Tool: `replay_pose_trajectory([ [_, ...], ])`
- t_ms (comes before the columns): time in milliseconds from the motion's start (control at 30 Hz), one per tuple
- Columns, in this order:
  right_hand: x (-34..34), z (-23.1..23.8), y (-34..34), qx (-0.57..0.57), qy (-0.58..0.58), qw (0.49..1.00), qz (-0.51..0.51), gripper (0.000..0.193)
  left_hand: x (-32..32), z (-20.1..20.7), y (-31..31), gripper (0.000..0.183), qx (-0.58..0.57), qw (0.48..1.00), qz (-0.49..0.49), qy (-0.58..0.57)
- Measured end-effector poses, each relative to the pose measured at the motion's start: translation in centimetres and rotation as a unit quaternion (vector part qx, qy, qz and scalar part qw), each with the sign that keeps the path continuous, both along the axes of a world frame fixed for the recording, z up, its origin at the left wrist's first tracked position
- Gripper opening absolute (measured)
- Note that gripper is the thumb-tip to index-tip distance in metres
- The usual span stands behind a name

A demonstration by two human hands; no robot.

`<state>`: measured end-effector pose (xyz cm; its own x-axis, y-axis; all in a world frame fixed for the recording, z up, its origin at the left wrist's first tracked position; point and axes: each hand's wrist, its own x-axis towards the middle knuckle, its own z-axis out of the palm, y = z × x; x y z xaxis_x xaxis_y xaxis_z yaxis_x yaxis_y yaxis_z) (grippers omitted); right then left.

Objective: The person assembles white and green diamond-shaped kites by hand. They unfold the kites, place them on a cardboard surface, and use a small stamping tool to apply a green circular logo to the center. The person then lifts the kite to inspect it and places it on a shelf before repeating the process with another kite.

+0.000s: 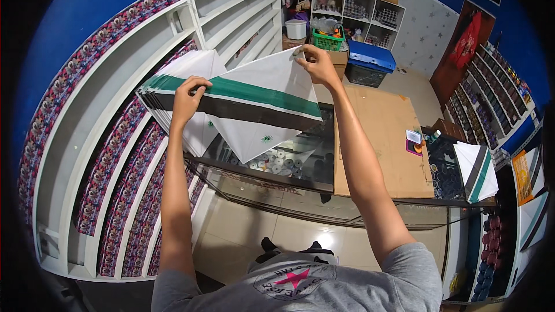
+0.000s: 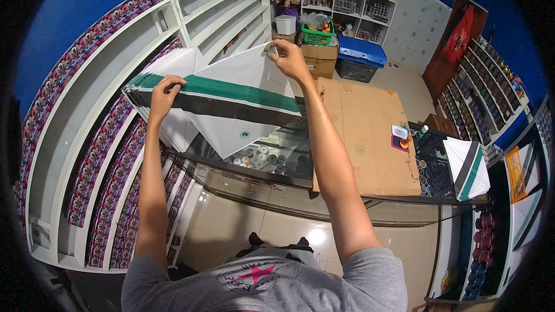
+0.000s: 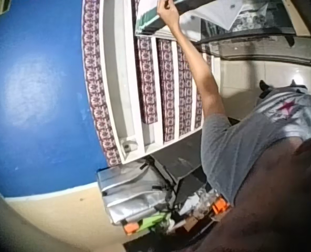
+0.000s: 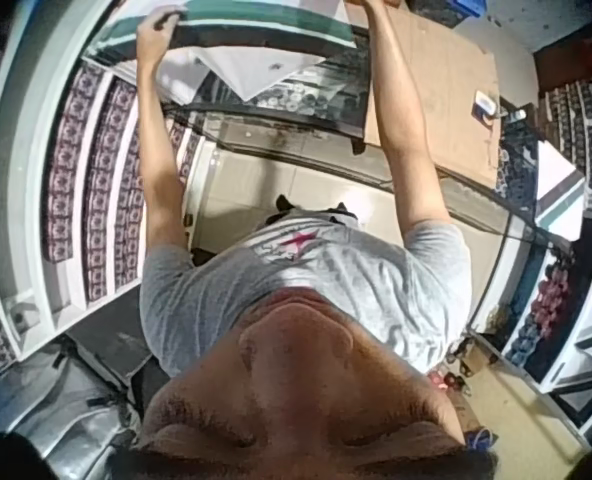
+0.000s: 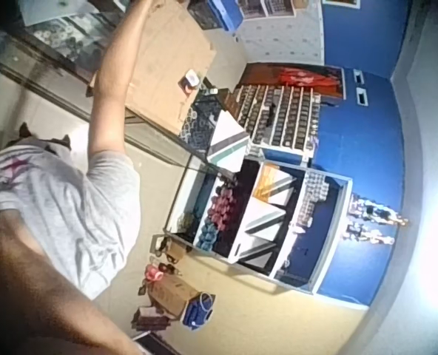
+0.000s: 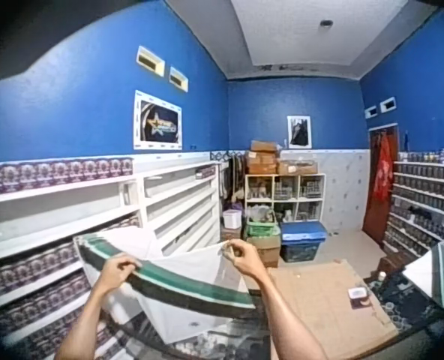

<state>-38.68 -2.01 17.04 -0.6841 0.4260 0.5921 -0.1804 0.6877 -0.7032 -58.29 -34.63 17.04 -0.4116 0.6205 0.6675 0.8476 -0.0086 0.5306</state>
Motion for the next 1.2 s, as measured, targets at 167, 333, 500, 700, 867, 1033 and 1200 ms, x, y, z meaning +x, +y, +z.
replay_pose_trajectory([
  [167, -1.8, -1.0, -1.1, -0.012, 0.017, 1.000, -0.012, 0.017, -2.0, 0.3, -1.4, 0.014, -0.005, 1.000, -0.026, 0.008],
  [333, -3.0, -1.1, -2.4, -0.029, -0.002, 0.999, -0.012, 0.016, -3.7, 0.7, -2.5, 0.014, -0.018, 1.000, -0.001, -0.011],
  [500, -5.7, -2.1, -1.8, -0.048, 0.047, 0.998, 0.019, 0.019, -4.9, 0.7, -2.7, 0.012, 0.014, 0.999, 0.042, -0.006],
  [700, -9.9, -3.1, -0.5, -0.021, 0.040, 0.999, -0.005, 0.023, -5.9, 0.5, -2.7, 0.010, 0.054, 0.996, 0.071, 0.006],
  [867, -13.4, -3.2, -0.7, 0.004, 0.028, 0.999, 0.025, 0.015, -6.3, 1.0, -3.7, 0.009, 0.039, 0.992, 0.123, 0.012],
  [1033, -16.8, -3.1, -1.3, 0.036, 0.029, 0.998, 0.044, 0.020, -7.6, 0.6, -4.7, 0.009, 0.041, 0.988, 0.146, 0.033],
  [1200, -20.9, -3.8, -1.4, 0.062, 0.032, 0.996, 0.047, 0.020, -8.5, 0.5, -5.3, 0.008, 0.036, 0.982, 0.169, 0.071],
])
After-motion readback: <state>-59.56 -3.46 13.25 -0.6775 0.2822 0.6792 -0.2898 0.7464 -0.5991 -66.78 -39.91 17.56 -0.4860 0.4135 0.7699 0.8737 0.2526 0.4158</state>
